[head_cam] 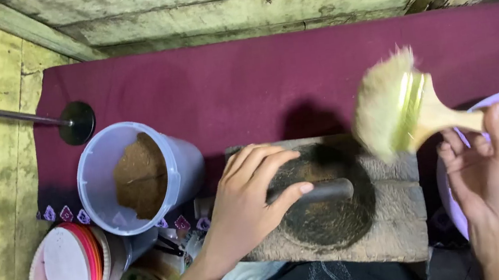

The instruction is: Grinding a brown substance in a stone mortar with a pestle, then collecting and transferring the powder using a brush and spoon.

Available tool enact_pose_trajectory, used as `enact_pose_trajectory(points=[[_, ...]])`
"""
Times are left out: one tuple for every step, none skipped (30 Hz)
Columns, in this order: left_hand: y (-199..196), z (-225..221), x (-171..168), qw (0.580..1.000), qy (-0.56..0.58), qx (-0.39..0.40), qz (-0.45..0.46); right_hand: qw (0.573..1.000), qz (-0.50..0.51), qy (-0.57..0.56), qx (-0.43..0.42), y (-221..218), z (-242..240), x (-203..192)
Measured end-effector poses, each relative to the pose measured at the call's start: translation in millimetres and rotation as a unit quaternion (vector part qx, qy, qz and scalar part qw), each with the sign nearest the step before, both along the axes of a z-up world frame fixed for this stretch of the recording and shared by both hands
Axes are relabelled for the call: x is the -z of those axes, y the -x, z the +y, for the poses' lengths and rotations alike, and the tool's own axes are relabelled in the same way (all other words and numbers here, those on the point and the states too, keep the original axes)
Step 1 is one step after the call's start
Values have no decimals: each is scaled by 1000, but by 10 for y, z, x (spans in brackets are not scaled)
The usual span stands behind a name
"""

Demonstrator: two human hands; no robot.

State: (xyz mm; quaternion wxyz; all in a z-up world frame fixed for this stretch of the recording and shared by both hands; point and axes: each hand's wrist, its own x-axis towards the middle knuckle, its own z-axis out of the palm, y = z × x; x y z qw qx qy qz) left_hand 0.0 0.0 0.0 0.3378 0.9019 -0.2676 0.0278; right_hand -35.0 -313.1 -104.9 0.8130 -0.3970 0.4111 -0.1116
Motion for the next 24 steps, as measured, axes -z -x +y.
enact_pose_trajectory(points=[[-66, -45, -20, 999, -21, 18, 32, 1000, 0, 10, -6, -76, 9, -38], [-133, -92, -38, 996, -41, 36, 63, 1000, 0, 21, -11, -155, 15, -73], [-197, -135, -32, 996, -43, 38, 65, 1000, 1, 19, -9, -236, -11, -55], [-263, -178, -24, 993, -61, 59, 77, 999, 25, 25, -14, -320, -39, -33], [-328, -220, -14, 990, -78, 80, 91, 998, 51, 32, -20, -404, -67, -13], [-379, -239, 17, 989, -79, 81, 93, 998, 53, 30, -18, -460, -109, 36], [-437, -264, 48, 988, -92, 85, 96, 994, 44, 41, -89, -527, -158, 82], [-496, -287, 77, 986, -104, 88, 98, 986, 35, 51, -158, -596, -206, 125], [-542, -276, 106, 986, -105, 89, 99, 986, 36, 51, -157, -641, -199, 154], [-589, -264, 133, 982, -121, 100, 102, 983, 24, 57, -172, -688, -189, 180], [-643, -248, 154, 979, -138, 110, 105, 980, 11, 63, -188, -745, -175, 205], [-670, -222, 147, 978, -139, 111, 104, 980, 10, 62, -187, -768, -196, 283], [-710, -195, 142, 973, -165, 114, 112, 975, 14, 72, -210, -813, -220, 361], [-751, -166, 137, 968, -190, 116, 119, 969, 18, 81, -232, -860, -239, 439], [-779, -161, 134, 968, -190, 115, 118, 969, 17, 81, -233, -913, -240, 419], [-806, -153, 137, 966, -207, 123, 89, 962, 30, 93, -256, -965, -238, 404], [-825, -135, 142, 963, -226, 131, 62, 954, 44, 102, -278, -1004, -223, 400], [-885, -125, 183, 963, -227, 131, 63, 954, 44, 101, -279, -1051, -215, 397], [-937, -115, 225, 965, -221, 132, 55, 944, 52, 129, -299, -1089, -211, 391], [-987, -102, 267, 966, -216, 133, 48, 933, 60, 157, -319, -1126, -203, 384], [-1018, -95, 341, 966, -216, 131, 48, 932, 60, 157, -321, -1169, -207, 375], [-1048, -87, 413, 963, -240, 120, 37, 902, 90, 222, -360, -1210, -210, 365], [-1072, -75, 485, 958, -265, 110, 27, 865, 120, 284, -396, -1240, -208, 359], [-1086, -77, 500, 958, -265, 109, 28, 864, 121, 283, -398, -1278, -215, 415]])
